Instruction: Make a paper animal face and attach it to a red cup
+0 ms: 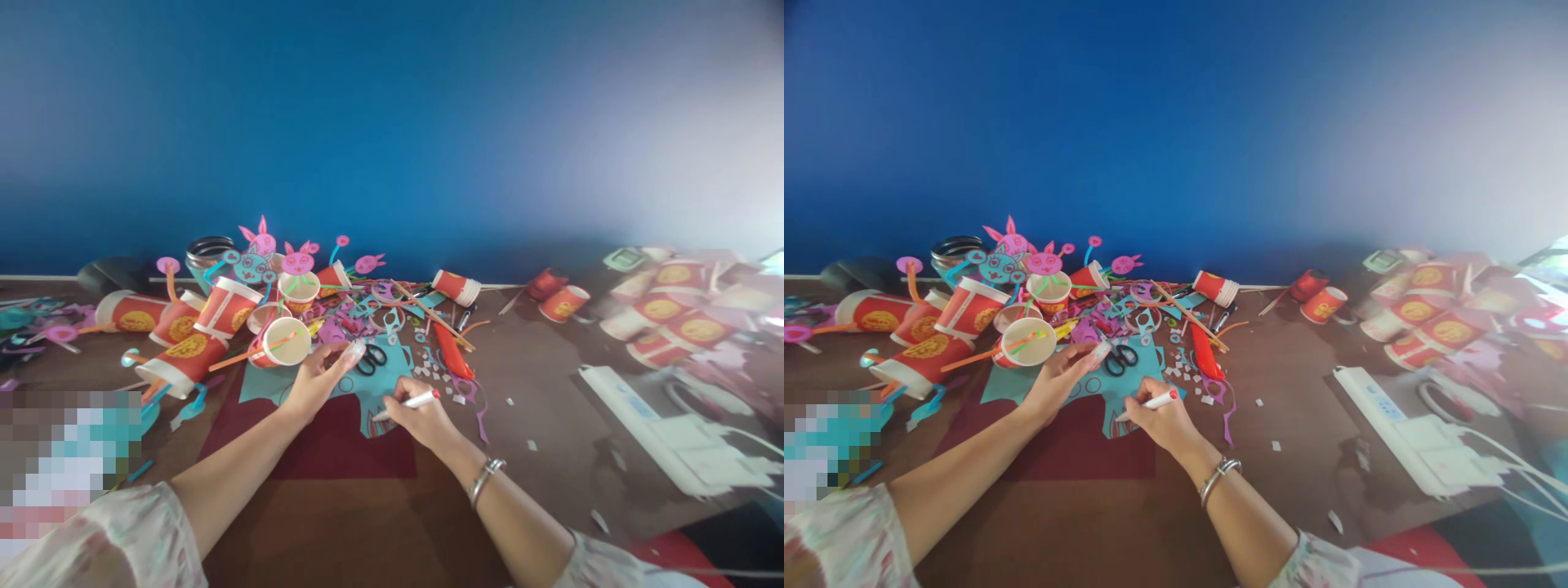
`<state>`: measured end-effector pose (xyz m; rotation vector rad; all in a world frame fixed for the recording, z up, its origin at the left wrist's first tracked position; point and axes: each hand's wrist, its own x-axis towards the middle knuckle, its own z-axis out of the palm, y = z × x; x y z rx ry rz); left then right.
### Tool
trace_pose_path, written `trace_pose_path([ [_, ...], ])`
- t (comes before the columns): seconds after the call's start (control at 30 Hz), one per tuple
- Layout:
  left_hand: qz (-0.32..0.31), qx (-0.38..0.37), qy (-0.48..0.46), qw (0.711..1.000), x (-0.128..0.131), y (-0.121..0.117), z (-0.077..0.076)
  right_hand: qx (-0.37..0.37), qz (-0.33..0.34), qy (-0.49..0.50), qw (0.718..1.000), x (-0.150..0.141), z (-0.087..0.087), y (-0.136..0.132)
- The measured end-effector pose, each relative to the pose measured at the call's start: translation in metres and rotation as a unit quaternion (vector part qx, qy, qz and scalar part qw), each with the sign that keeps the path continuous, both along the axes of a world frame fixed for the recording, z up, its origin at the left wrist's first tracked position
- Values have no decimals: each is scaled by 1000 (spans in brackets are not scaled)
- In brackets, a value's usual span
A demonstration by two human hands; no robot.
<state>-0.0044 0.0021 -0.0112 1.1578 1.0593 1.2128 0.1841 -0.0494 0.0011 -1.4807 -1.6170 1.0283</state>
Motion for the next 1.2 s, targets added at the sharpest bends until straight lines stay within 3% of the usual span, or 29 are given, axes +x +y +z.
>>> trace_pose_path([
  [0.13, -3, -4, 0, 1000, 0, -1, 1, -43, -8, 66, 997, 2, 0, 2],
  [0.33, -9, 10, 43, 999, 4, -5, 5, -40, -99, 227, 968, 9, 8, 9],
  [0.57, 33, 151, 171, 973, 3, -9, 0, -22, -122, 309, 943, 13, 7, 14],
  [0.73, -2, 203, 234, 951, 3, -16, 6, -1, -166, 338, 926, 15, 4, 17],
  [0.97, -36, 168, 217, 961, 5, -21, 14, 24, -183, 321, 929, 18, 1, 20],
  [1.2, 31, 46, 80, 995, 1, -8, 11, 13, -184, 307, 934, 19, -3, 22],
])
